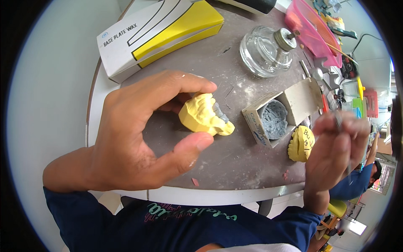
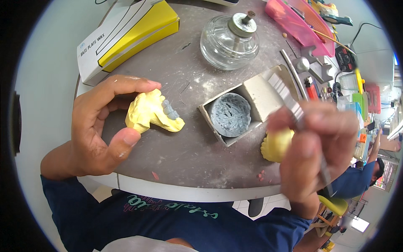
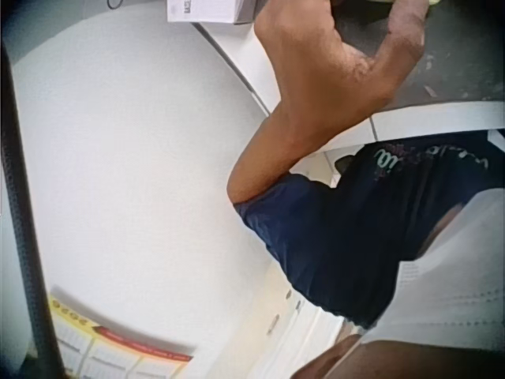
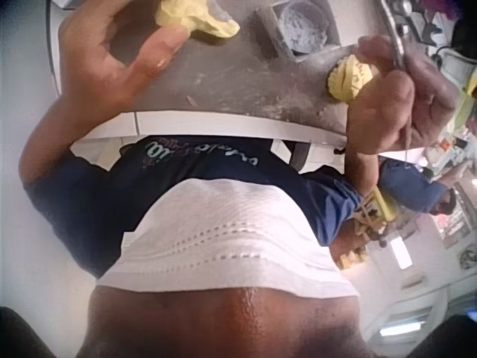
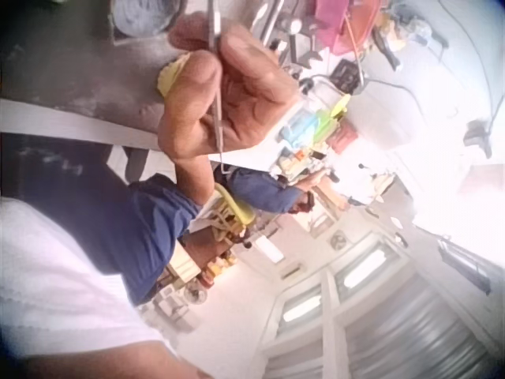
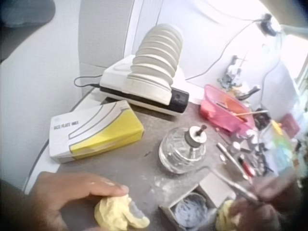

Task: The person carves a yellow wax dental model using a metal carving tool. They hold the model in one hand and carefully shape the inner surface with the tool in the other hand, repeatedly adjusting the model's orientation to access different areas.

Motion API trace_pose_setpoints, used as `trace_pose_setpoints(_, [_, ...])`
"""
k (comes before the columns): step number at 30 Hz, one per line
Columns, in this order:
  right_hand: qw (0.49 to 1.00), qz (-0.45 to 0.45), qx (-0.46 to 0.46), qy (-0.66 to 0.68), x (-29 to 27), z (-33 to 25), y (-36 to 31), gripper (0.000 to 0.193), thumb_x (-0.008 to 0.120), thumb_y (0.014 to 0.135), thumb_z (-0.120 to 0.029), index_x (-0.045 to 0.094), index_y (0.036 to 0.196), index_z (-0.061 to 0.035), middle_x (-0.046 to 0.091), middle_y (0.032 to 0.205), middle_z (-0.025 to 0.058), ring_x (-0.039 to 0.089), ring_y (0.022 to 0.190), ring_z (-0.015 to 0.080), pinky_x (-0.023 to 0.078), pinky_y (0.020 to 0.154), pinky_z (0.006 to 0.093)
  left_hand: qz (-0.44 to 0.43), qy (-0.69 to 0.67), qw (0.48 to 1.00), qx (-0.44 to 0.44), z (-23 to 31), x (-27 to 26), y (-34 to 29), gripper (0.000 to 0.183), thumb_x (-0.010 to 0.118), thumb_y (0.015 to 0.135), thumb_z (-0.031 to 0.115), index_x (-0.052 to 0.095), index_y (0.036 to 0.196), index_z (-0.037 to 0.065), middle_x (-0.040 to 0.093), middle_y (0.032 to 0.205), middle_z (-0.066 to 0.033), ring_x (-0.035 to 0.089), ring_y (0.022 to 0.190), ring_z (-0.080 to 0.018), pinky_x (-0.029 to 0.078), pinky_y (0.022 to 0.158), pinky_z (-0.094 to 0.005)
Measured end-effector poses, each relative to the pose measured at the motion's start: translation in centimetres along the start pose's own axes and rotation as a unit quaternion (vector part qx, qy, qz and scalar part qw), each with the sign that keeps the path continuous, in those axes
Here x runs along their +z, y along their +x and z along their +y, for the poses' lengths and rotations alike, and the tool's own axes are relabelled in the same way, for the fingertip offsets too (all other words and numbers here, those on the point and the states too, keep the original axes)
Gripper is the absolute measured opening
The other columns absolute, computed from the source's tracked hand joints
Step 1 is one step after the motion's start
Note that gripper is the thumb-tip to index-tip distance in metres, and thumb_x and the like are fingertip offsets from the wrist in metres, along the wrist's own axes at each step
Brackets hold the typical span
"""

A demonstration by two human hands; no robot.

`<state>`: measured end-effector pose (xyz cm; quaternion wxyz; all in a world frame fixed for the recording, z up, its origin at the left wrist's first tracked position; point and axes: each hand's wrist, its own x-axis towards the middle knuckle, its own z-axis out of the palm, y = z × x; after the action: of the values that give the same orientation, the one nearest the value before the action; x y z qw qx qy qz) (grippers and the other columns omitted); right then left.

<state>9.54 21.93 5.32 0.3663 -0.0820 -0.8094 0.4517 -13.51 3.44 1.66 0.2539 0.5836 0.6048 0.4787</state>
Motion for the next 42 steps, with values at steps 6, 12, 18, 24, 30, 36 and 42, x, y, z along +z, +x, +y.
trace_pose_setpoints(6, [0.993,-0.117,-0.020,0.016,2.2,1.6,-2.0,0.021,0.059,0.079,0.005,0.050,0.098,0.0040,0.063,0.087,0.0207,0.066,0.070,0.0196,0.053,0.062,0.0264,-0.001,0.002,1.000,0.010,-0.8,-0.1,-0.2,0.054,0.062,0.087,0.032,0.053,0.120,-0.010,0.060,0.115,-0.0220,0.063,0.101,-0.0239,0.050,0.090,-0.0312])
trace_pose_setpoints(12, [0.988,-0.152,-0.024,-0.019,2.3,1.4,-2.0,0.026,0.063,0.075,0.009,0.052,0.099,0.0040,0.065,0.088,0.0210,0.067,0.070,0.0210,0.054,0.061,0.0270,0.001,0.004,1.000,0.015,-0.6,0.0,0.1,0.054,0.062,0.083,0.028,0.053,0.119,-0.011,0.060,0.115,-0.0235,0.062,0.103,-0.0252,0.051,0.089,-0.0317])
trace_pose_setpoints(18, [0.987,-0.148,-0.025,-0.053,2.5,0.8,-2.1,0.029,0.067,0.073,0.009,0.056,0.100,0.0042,0.065,0.086,0.0198,0.067,0.070,0.0204,0.052,0.059,0.0264,-0.008,0.018,0.998,0.051,-1.2,-0.2,0.0,0.055,0.065,0.078,0.026,0.053,0.117,-0.011,0.059,0.113,-0.0249,0.062,0.103,-0.0259,0.051,0.090,-0.0323])
trace_pose_setpoints(24, [0.989,-0.128,-0.038,-0.057,3.0,0.9,-2.3,0.030,0.070,0.068,0.011,0.062,0.096,0.0028,0.066,0.082,0.0163,0.064,0.060,0.0178,0.050,0.053,0.0246,-0.014,0.033,0.997,0.069,-1.1,-0.3,-0.2,0.057,0.071,0.072,0.025,0.053,0.114,-0.008,0.058,0.112,-0.0231,0.062,0.100,-0.0238,0.052,0.087,-0.0298])
trace_pose_setpoints(30, [0.988,-0.116,-0.058,-0.084,3.4,1.2,-2.3,0.033,0.071,0.063,0.011,0.063,0.093,0.0003,0.068,0.080,0.0126,0.063,0.058,0.0163,0.049,0.051,0.0244,-0.013,0.042,0.995,0.092,-1.3,-0.2,-0.1,0.058,0.074,0.071,0.026,0.053,0.113,-0.008,0.057,0.112,-0.0225,0.062,0.099,-0.0223,0.052,0.085,-0.0286])
trace_pose_setpoints(36, [0.987,-0.119,-0.056,-0.089,3.5,1.1,-2.3,0.032,0.071,0.063,0.011,0.063,0.091,0.0001,0.068,0.077,0.0120,0.063,0.058,0.0165,0.050,0.051,0.0246,-0.011,0.039,0.994,0.101,-1.6,-0.1,-0.3,0.058,0.073,0.071,0.026,0.053,0.115,-0.008,0.057,0.112,-0.0229,0.062,0.099,-0.0222,0.052,0.085,-0.0290])
trace_pose_setpoints(42, [0.987,-0.118,-0.058,-0.089,3.7,1.1,-2.2,0.030,0.072,0.063,0.011,0.063,0.090,0.0011,0.068,0.077,0.0130,0.063,0.058,0.0168,0.050,0.051,0.0247,-0.008,0.046,0.992,0.120,-2.0,-0.1,-0.2,0.059,0.071,0.071,0.026,0.054,0.115,-0.008,0.057,0.112,-0.0236,0.062,0.099,-0.0231,0.052,0.085,-0.0297])
